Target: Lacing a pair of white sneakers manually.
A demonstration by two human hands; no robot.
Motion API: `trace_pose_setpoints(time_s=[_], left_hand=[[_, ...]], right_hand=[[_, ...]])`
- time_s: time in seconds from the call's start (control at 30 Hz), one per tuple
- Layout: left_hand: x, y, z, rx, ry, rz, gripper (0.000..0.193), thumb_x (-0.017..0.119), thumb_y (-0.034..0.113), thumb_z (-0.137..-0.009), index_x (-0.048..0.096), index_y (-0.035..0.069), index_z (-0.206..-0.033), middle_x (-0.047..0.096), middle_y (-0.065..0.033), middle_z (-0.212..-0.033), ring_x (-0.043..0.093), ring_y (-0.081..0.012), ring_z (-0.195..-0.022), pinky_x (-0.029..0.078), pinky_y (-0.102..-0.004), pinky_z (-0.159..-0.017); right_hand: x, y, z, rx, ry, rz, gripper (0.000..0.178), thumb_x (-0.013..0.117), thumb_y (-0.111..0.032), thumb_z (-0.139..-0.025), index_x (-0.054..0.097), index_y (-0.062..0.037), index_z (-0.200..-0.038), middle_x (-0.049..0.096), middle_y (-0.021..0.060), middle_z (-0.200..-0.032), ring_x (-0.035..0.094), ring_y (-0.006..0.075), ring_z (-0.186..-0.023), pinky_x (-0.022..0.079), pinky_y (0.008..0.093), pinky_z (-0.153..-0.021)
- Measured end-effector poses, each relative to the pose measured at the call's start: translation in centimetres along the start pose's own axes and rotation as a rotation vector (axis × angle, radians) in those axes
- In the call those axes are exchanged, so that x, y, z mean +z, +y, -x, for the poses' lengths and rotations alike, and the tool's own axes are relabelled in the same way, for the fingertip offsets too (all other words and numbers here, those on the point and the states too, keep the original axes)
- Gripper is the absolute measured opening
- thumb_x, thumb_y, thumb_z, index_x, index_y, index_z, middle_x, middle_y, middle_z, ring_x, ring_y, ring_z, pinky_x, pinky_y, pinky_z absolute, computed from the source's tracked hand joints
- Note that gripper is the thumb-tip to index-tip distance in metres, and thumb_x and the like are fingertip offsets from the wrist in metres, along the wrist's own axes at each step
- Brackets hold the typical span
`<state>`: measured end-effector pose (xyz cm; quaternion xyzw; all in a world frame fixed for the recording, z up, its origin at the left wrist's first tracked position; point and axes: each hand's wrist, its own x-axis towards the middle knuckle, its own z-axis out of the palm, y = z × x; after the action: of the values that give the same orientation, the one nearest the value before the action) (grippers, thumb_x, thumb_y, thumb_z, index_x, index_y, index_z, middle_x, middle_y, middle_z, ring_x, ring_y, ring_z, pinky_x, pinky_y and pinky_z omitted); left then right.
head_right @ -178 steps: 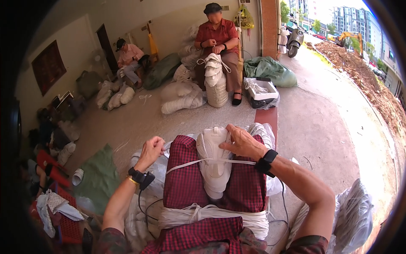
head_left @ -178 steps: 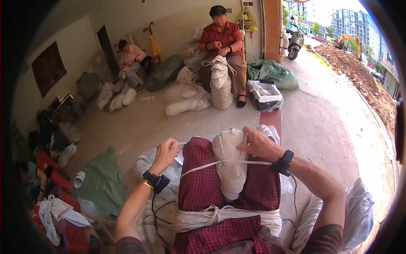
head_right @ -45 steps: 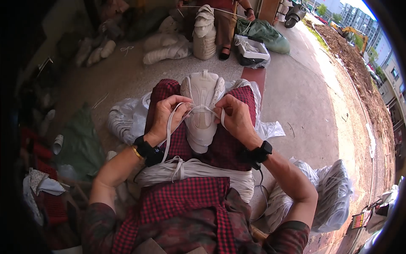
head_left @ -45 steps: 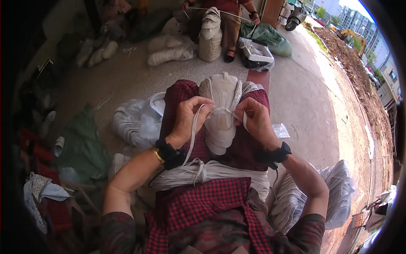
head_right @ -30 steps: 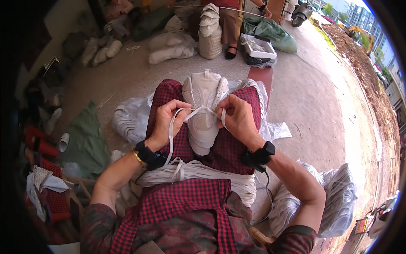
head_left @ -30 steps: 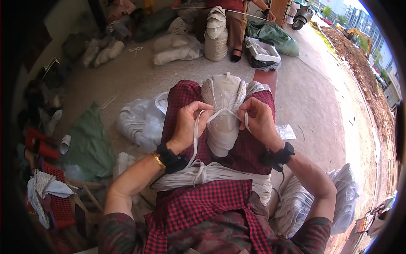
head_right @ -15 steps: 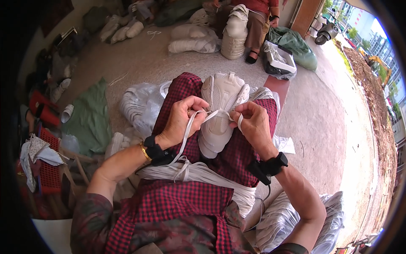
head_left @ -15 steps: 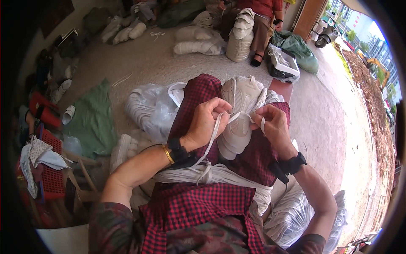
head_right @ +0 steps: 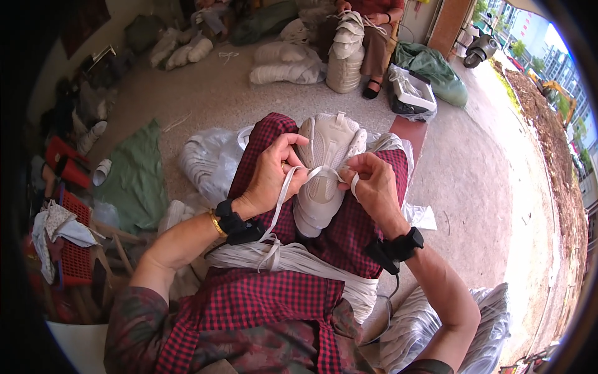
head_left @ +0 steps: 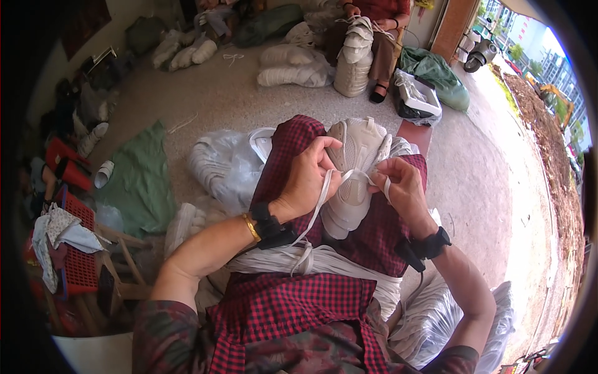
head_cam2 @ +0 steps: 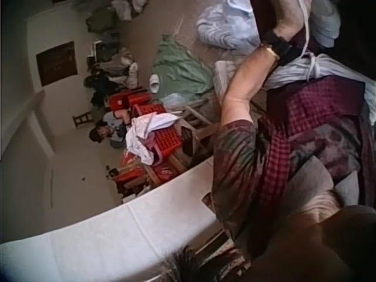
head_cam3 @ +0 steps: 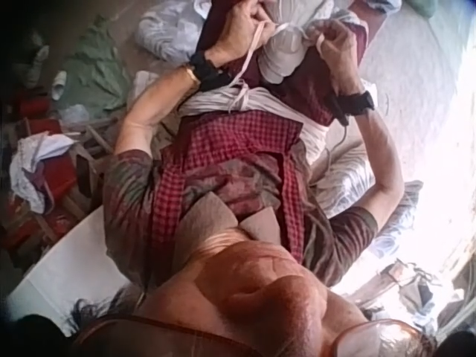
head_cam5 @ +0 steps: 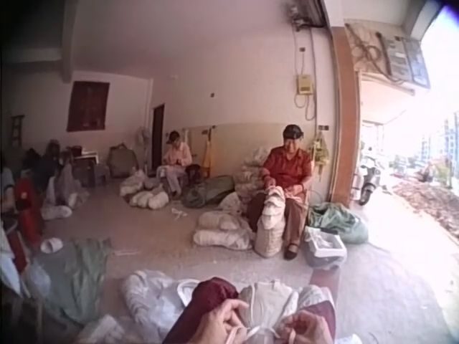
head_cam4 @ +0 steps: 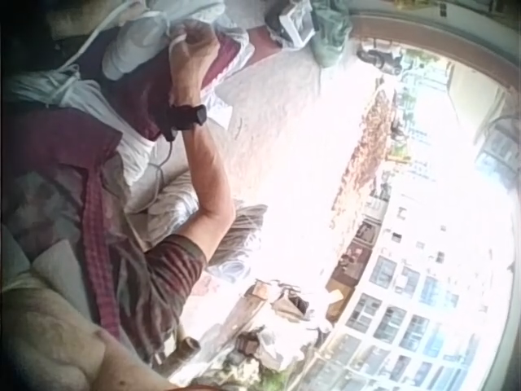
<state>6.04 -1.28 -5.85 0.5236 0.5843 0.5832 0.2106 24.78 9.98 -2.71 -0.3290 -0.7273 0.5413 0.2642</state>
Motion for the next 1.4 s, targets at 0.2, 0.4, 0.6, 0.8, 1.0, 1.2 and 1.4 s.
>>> trace_pose_setpoints(time_s=[0.2,0.4,0.6,0.8,1.0,1.2,1.4], left_hand=[[0.9,1.5,-1.2,0.219,0.083,-0.260,0.047,0.065,-0.004,-0.072,0.056,-0.001,-0.118,0.055,-0.0053,-0.067,0.060,-0.0127,-0.057,0.046,-0.0297,-0.054],[0.6,1.0,-1.5,0.419,-0.134,-0.542,0.039,0.064,-0.006,-0.072,0.055,-0.001,-0.110,0.059,-0.0190,-0.095,0.065,-0.0365,-0.084,0.052,-0.0448,-0.072],[-0.3,3.6,-3.0,0.526,-0.395,-0.912,0.041,0.067,0.002,-0.071,0.054,-0.004,-0.110,0.042,-0.0184,-0.114,0.060,-0.0404,-0.092,0.054,-0.0473,-0.078],[-1.5,3.9,-5.1,0.547,-0.627,-0.949,0.034,0.068,0.006,-0.068,0.058,-0.005,-0.099,0.047,-0.0175,-0.110,0.063,-0.0400,-0.088,0.054,-0.0484,-0.072],[-2.4,3.4,-4.8,0.588,-0.577,-0.901,0.036,0.070,0.008,-0.068,0.055,-0.005,-0.098,0.048,-0.0183,-0.107,0.064,-0.0393,-0.083,0.055,-0.0466,-0.068],[-1.9,3.7,-4.6,0.526,-0.600,-1.015,0.036,0.070,0.009,-0.069,0.053,-0.004,-0.097,0.049,-0.0181,-0.103,0.064,-0.0382,-0.081,0.054,-0.0463,-0.066],[-2.5,4.6,-6.0,0.511,-0.786,-1.038,0.033,0.070,0.012,-0.065,0.063,-0.002,-0.093,0.053,-0.0137,-0.096,0.065,-0.0336,-0.085,0.050,-0.0451,-0.071]], right_hand=[[0.2,1.0,-1.4,-0.117,-0.012,-0.058,0.015,0.067,-0.003,-0.090,0.061,0.0054,-0.100,0.070,0.0092,-0.085,0.071,0.0150,-0.075,0.054,0.0251,-0.062],[-1.6,-0.8,-1.2,-0.457,-0.119,0.595,0.030,0.073,-0.006,-0.078,0.064,-0.0012,-0.106,0.065,0.0101,-0.080,0.068,0.0254,-0.072,0.053,0.0385,-0.065],[-2.6,-4.1,-2.0,-0.832,-0.280,1.127,0.036,0.075,-0.010,-0.067,0.066,-0.0029,-0.102,0.052,0.0128,-0.108,0.048,0.0301,-0.110,0.048,0.0373,-0.090],[-2.3,-4.0,-3.5,-0.944,-0.463,1.145,0.044,0.077,-0.019,-0.074,0.061,0.0032,-0.109,0.052,0.0123,-0.107,0.049,0.0302,-0.107,0.049,0.0398,-0.089],[-2.1,-2.9,-3.4,-0.903,-0.503,1.129,0.037,0.074,-0.012,-0.074,0.062,-0.0001,-0.108,0.056,0.0135,-0.104,0.051,0.0306,-0.110,0.047,0.0387,-0.096],[-2.4,-3.9,-3.5,-0.770,-0.614,0.995,0.027,0.077,-0.012,-0.075,0.069,-0.0018,-0.099,0.062,0.0099,-0.109,0.051,0.0297,-0.108,0.043,0.0381,-0.099],[-2.4,-4.2,-5.2,-0.729,-0.702,0.991,0.023,0.080,-0.015,-0.070,0.072,-0.0011,-0.088,0.065,0.0106,-0.094,0.057,0.0286,-0.106,0.045,0.0395,-0.097]])
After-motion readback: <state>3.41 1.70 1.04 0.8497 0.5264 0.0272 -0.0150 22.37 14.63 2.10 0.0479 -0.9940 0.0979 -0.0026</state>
